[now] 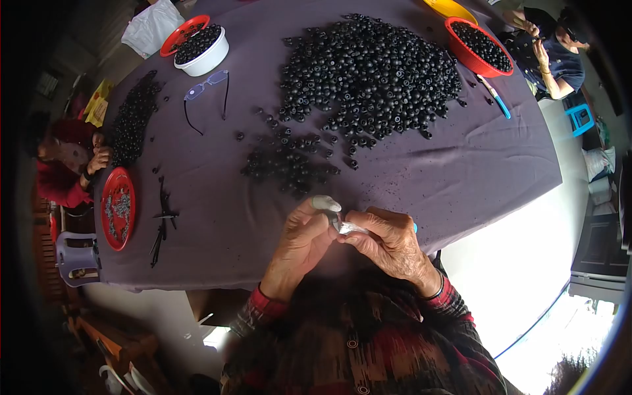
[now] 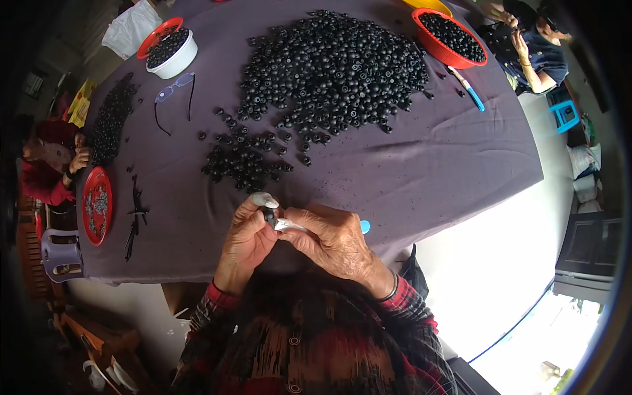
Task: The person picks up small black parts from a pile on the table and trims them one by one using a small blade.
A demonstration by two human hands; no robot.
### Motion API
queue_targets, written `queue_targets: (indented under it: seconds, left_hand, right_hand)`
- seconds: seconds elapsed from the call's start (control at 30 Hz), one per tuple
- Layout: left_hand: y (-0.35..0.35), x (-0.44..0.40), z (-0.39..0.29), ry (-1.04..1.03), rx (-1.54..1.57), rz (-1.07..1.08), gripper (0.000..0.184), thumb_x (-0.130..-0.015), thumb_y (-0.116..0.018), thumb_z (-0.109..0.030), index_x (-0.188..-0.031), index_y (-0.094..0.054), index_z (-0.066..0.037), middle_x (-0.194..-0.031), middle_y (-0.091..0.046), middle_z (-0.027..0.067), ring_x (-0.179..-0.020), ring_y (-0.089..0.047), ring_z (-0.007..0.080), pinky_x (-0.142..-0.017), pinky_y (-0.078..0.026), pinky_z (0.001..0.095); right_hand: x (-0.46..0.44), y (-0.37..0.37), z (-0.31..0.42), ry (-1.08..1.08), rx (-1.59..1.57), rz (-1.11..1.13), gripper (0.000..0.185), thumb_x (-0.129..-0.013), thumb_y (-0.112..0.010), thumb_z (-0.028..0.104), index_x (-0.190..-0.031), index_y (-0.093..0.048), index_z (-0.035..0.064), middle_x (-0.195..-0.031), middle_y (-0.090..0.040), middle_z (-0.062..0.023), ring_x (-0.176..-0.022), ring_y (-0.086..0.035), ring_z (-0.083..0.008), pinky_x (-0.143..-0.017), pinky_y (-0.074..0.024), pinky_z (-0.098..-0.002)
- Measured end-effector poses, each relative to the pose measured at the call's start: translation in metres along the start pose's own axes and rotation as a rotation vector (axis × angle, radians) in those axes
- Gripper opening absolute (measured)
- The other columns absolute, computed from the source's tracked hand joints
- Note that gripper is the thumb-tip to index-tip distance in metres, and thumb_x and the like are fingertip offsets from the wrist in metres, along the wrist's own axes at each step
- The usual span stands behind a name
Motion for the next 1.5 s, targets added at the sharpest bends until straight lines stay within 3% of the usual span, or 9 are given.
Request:
queue_targets:
  seconds: [0.1,0.2,0.9,1.03,1.2,1.33,1.43,1.47,1.5]
  left_hand:
    - [0.001,-0.001,0.001,-0.002,0.028,0.002,0.021,-0.095,-0.050,0.002,-0.108,-0.064,-0.006,-0.102,-0.063,0.0062,-0.088,-0.061,0.0169,-0.077,-0.051,0.0353]
    - [0.007,0.000,0.004,-0.001,0.046,0.019,0.018,-0.091,-0.066,-0.012,-0.108,-0.062,-0.006,-0.103,-0.063,0.0061,-0.094,-0.062,0.0169,-0.083,-0.052,0.0317]
    - [0.000,-0.001,-0.009,-0.033,-0.043,0.052,0.015,-0.091,-0.064,-0.006,-0.106,-0.066,-0.005,-0.097,-0.060,0.0072,-0.091,-0.062,0.0176,-0.080,-0.053,0.0287]
    - [-0.004,0.002,-0.011,-0.052,-0.065,0.023,0.015,-0.091,-0.063,-0.004,-0.106,-0.066,-0.004,-0.099,-0.061,0.0075,-0.091,-0.063,0.0174,-0.081,-0.054,0.0288]
    - [-0.003,0.006,-0.003,-0.101,-0.054,-0.087,0.016,-0.091,-0.061,-0.001,-0.106,-0.066,-0.004,-0.103,-0.065,0.0082,-0.091,-0.064,0.0171,-0.084,-0.054,0.0284]
    - [-0.001,0.010,0.005,-0.071,-0.115,-0.150,0.024,-0.089,-0.053,0.009,-0.103,-0.068,-0.005,-0.099,-0.066,0.0087,-0.083,-0.064,0.0176,-0.074,-0.056,0.0364]
    - [-0.015,0.013,0.009,-0.021,-0.126,-0.125,0.020,-0.088,-0.055,0.008,-0.101,-0.066,-0.002,-0.095,-0.066,0.0087,-0.081,-0.064,0.0164,-0.074,-0.056,0.0353]
    - [-0.019,0.011,0.007,-0.044,-0.106,-0.126,0.018,-0.088,-0.055,0.007,-0.100,-0.065,-0.002,-0.093,-0.066,0.0087,-0.080,-0.064,0.0159,-0.073,-0.056,0.0353]
    - [-0.021,0.007,0.006,-0.071,-0.083,-0.128,0.017,-0.087,-0.055,0.007,-0.099,-0.065,-0.001,-0.092,-0.066,0.0086,-0.080,-0.064,0.0154,-0.072,-0.056,0.0352]
  right_hand:
    - [-0.001,0.001,0.000,-0.008,0.020,0.013,0.025,-0.086,-0.072,0.022,-0.105,-0.068,0.0058,-0.079,-0.066,-0.0093,-0.065,-0.066,-0.0251,-0.057,-0.0517,-0.0339]
    - [0.000,0.002,0.000,-0.011,0.039,0.026,0.026,-0.086,-0.072,0.022,-0.106,-0.068,0.0057,-0.079,-0.066,-0.0099,-0.066,-0.066,-0.0256,-0.057,-0.0517,-0.0341]
    - [-0.002,-0.001,0.009,-0.004,0.002,0.007,0.026,-0.087,-0.070,0.021,-0.109,-0.067,0.0073,-0.083,-0.069,-0.0093,-0.069,-0.068,-0.0263,-0.058,-0.0531,-0.0337]
    - [-0.004,0.001,0.016,-0.017,0.068,0.062,0.026,-0.092,-0.066,0.021,-0.110,-0.065,0.0016,-0.084,-0.070,-0.0106,-0.075,-0.071,-0.0220,-0.066,-0.0554,-0.0299]
    - [-0.002,-0.005,0.012,-0.038,0.106,0.020,0.025,-0.092,-0.066,0.020,-0.109,-0.065,0.0015,-0.082,-0.070,-0.0107,-0.073,-0.070,-0.0234,-0.064,-0.0545,-0.0307]
    - [-0.003,-0.007,0.011,-0.019,0.135,-0.032,0.023,-0.090,-0.068,0.020,-0.109,-0.067,0.0074,-0.080,-0.068,-0.0085,-0.067,-0.067,-0.0238,-0.056,-0.0525,-0.0335]
    - [-0.009,0.003,0.014,-0.216,-0.031,-0.030,0.021,-0.092,-0.066,0.019,-0.107,-0.066,0.0045,-0.081,-0.069,-0.0095,-0.069,-0.069,-0.0194,-0.057,-0.0528,-0.0324]
    - [-0.007,0.004,0.011,-0.240,-0.239,0.055,0.023,-0.094,-0.064,0.021,-0.106,-0.065,0.0013,-0.081,-0.069,-0.0111,-0.072,-0.069,-0.0177,-0.060,-0.0525,-0.0309]
    - [-0.004,0.007,0.013,-0.198,-0.173,0.006,0.024,-0.094,-0.065,0.021,-0.106,-0.065,0.0008,-0.081,-0.069,-0.0113,-0.072,-0.069,-0.0178,-0.061,-0.0523,-0.0304]
Point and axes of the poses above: each hand's wrist, its own x-axis away from the middle knuckle, its own y-axis out of the back of the hand, z = x × y, the point moved 1 cm from there along -x, towards the middle knuckle
